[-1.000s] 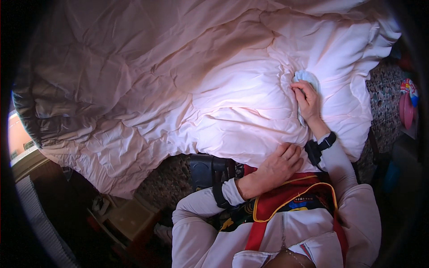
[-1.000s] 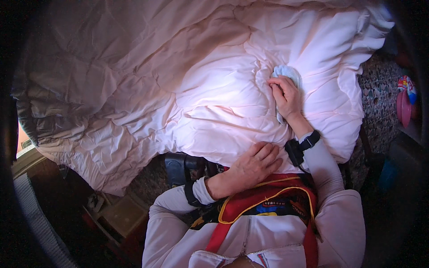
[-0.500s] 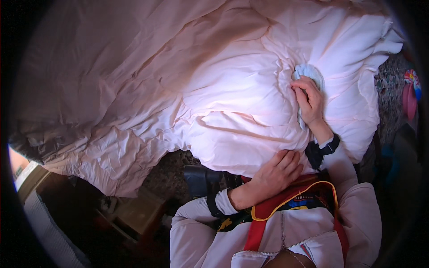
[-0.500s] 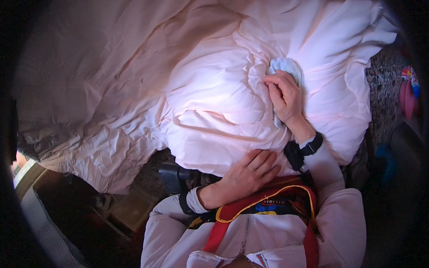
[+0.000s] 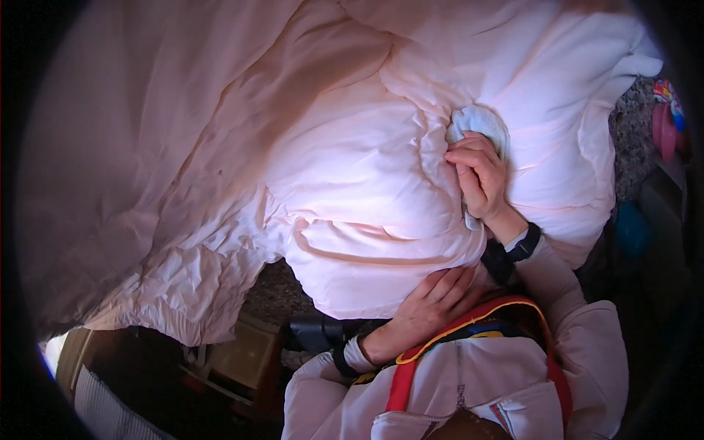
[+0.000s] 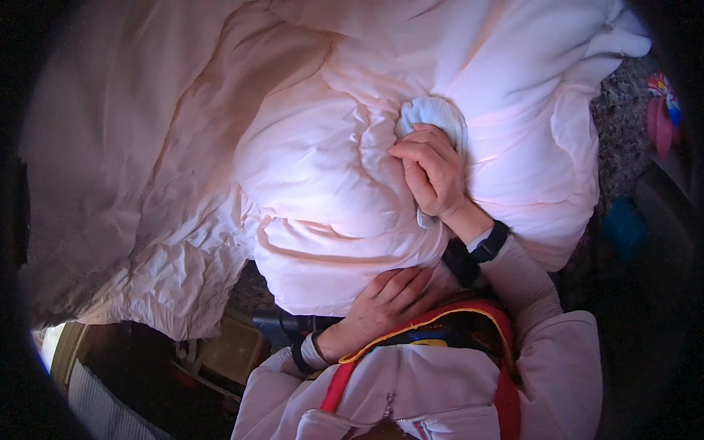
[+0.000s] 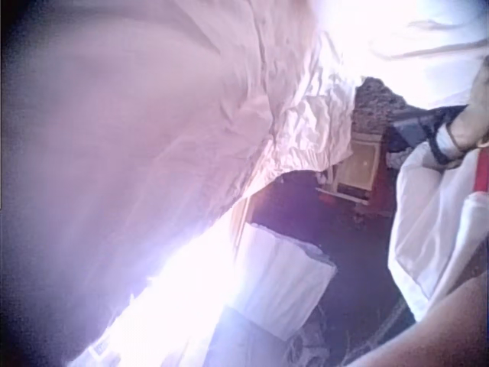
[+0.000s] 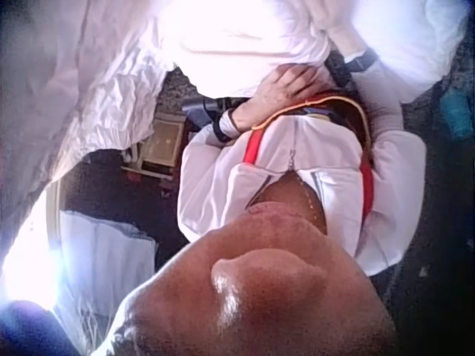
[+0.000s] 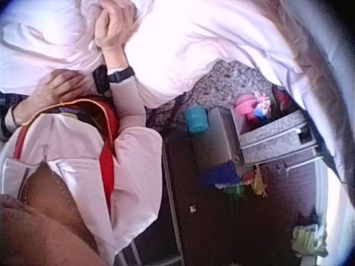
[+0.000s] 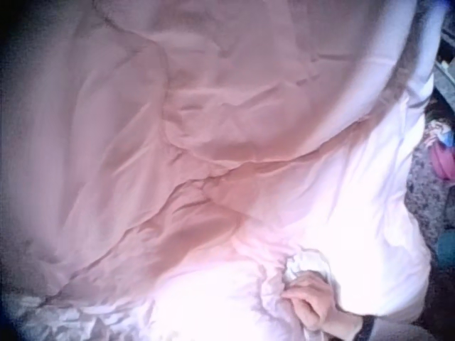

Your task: The recorder irons a large pink duvet or comforter draped over a surface.

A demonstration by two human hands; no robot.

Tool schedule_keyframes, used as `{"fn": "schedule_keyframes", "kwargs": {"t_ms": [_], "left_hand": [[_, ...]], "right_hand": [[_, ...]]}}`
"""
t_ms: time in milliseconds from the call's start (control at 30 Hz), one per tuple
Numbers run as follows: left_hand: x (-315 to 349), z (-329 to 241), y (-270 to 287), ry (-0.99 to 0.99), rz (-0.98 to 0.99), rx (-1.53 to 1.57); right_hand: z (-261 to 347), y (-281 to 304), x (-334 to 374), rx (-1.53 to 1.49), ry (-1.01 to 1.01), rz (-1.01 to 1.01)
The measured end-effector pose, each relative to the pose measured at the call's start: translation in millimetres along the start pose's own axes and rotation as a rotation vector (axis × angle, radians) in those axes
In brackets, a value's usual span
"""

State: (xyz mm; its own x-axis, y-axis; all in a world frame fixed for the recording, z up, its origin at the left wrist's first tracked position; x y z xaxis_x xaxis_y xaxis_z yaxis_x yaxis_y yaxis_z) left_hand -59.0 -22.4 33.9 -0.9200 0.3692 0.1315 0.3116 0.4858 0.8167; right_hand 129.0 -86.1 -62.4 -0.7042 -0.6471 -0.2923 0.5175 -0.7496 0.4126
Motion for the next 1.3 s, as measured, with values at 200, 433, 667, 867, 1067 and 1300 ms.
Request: {"fn": "schedule_keyframes", "kwargs": {"t_ms": [200,433,667,867,1067,1300], "left_hand": [[3,-3,5,-0.023,0.0,-0.01],[5,-5,4,-0.063,-0.042,-0.133],[5,-4,-1,-0.122,-0.083,-0.24],[4,-2,-4,-0.144,-0.134,-0.207],[5,-2,-5,-0.148,-0.142,-0.249],[5,-2,-6,-0.161,-0.142,-0.232]], "right_hand": [[-2,-3,0,-0.002,-0.011,-0.008],[-5,-2,2,0.045,-0.009,-0.016],[-2,-4,2,0.019,-0.053,-0.025],[1,-1,2,0.046,-0.043,-0.018],[6,1,3,0.049,-0.058,0.002],[5,0,4,0.028,-0.088,-0.001]]}}
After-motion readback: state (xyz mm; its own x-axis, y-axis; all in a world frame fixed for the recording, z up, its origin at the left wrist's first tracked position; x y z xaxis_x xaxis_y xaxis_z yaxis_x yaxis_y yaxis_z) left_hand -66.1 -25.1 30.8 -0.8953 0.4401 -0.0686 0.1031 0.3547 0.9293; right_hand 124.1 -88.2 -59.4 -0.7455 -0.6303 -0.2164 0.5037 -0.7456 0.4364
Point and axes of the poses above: each hand's wrist, its own x-axis away from the middle knuckle, its own y-axis out of the back of the hand, z = x × y, the point moved 1 cm from there along -x, towards the middle knuckle, and after that the axes turned 4 degrees about z, right-handed, at the moved point
